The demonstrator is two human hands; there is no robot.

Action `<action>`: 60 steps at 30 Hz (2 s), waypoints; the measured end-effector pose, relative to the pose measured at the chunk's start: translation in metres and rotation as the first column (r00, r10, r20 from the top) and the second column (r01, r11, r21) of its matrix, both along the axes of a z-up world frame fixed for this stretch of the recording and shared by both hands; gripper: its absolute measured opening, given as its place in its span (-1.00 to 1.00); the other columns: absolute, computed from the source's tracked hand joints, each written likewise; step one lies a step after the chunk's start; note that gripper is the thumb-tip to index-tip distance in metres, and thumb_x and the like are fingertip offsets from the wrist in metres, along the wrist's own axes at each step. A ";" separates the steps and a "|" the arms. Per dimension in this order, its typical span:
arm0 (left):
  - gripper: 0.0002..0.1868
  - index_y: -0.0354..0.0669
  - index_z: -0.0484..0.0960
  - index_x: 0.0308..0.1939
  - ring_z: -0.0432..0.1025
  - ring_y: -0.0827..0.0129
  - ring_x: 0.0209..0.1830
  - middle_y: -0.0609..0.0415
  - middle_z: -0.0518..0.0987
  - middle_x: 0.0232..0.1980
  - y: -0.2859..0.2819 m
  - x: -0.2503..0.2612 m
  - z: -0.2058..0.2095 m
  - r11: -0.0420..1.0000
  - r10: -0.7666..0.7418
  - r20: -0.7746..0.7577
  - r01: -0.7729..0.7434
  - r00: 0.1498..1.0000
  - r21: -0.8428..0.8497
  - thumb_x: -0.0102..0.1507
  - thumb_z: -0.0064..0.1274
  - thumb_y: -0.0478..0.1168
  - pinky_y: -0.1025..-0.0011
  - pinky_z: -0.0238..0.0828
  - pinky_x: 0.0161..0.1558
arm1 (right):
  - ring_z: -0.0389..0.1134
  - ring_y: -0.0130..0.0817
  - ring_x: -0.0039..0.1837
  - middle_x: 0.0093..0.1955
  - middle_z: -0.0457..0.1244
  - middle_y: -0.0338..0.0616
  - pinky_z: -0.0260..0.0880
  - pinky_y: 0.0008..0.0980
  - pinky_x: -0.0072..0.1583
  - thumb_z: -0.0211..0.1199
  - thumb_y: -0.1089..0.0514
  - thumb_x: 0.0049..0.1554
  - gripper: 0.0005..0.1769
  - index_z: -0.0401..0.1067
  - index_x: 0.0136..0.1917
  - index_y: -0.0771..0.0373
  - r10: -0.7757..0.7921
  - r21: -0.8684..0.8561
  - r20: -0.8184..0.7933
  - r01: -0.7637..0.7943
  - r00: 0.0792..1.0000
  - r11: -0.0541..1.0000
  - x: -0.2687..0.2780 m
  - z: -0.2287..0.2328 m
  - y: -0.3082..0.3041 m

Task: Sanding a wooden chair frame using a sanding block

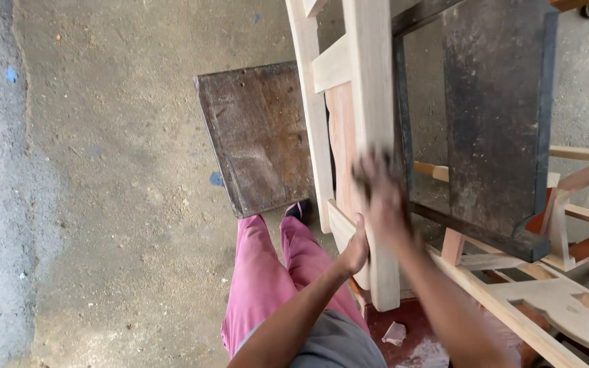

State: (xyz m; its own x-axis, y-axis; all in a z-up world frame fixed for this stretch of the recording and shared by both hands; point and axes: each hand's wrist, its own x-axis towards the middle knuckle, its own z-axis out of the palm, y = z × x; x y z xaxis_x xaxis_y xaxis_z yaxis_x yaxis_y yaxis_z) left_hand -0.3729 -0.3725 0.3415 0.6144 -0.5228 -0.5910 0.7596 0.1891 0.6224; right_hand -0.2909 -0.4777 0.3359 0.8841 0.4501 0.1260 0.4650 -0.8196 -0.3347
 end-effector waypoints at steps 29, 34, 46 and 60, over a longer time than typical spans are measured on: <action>-0.13 -0.32 0.38 0.41 0.30 0.09 0.46 -0.15 0.45 0.39 -0.028 -0.016 -0.035 0.937 0.313 -0.134 -0.329 0.940 -0.120 0.42 -0.75 0.26 0.22 0.17 0.50 | 0.28 -0.13 -0.04 -0.09 0.25 0.07 0.26 -0.16 -0.07 -0.02 0.19 0.43 -0.75 0.42 0.06 0.38 -0.088 0.211 -0.010 0.088 0.996 0.973 0.214 0.019 0.044; -0.17 -0.34 0.14 0.55 0.09 0.07 0.58 -0.25 0.21 0.56 -0.036 0.009 -0.033 0.834 0.445 -0.249 -0.499 0.860 -0.235 0.47 -0.60 0.27 0.14 -0.07 0.58 | -0.09 0.21 0.63 0.64 -0.07 0.19 -0.01 0.08 0.57 -0.04 0.03 0.41 -0.46 0.09 0.55 0.32 -0.243 0.181 -0.116 0.261 0.963 0.948 -0.021 0.022 0.012; -0.08 -0.28 0.62 0.20 0.47 0.10 0.02 -0.19 0.59 0.02 -0.011 0.025 -0.018 0.931 0.365 -0.125 -0.365 0.922 0.029 0.47 -0.63 0.41 0.08 0.44 0.18 | 0.25 0.14 0.18 0.17 0.22 0.24 0.29 0.06 0.14 0.06 0.05 0.40 -0.68 0.40 0.24 0.34 -0.223 0.257 0.028 0.209 0.974 0.944 0.199 -0.024 0.014; -0.04 -0.46 0.50 0.31 0.37 -0.09 0.32 -0.46 0.46 0.31 0.011 0.063 0.037 0.947 0.319 -0.152 -0.306 0.936 0.101 0.45 -0.66 0.36 -0.08 0.19 0.43 | 0.15 0.27 0.51 0.50 0.17 0.22 0.19 0.04 0.46 0.15 0.18 0.23 -0.45 0.33 0.48 0.29 -0.147 0.172 -0.018 0.148 0.989 0.974 0.025 0.010 0.016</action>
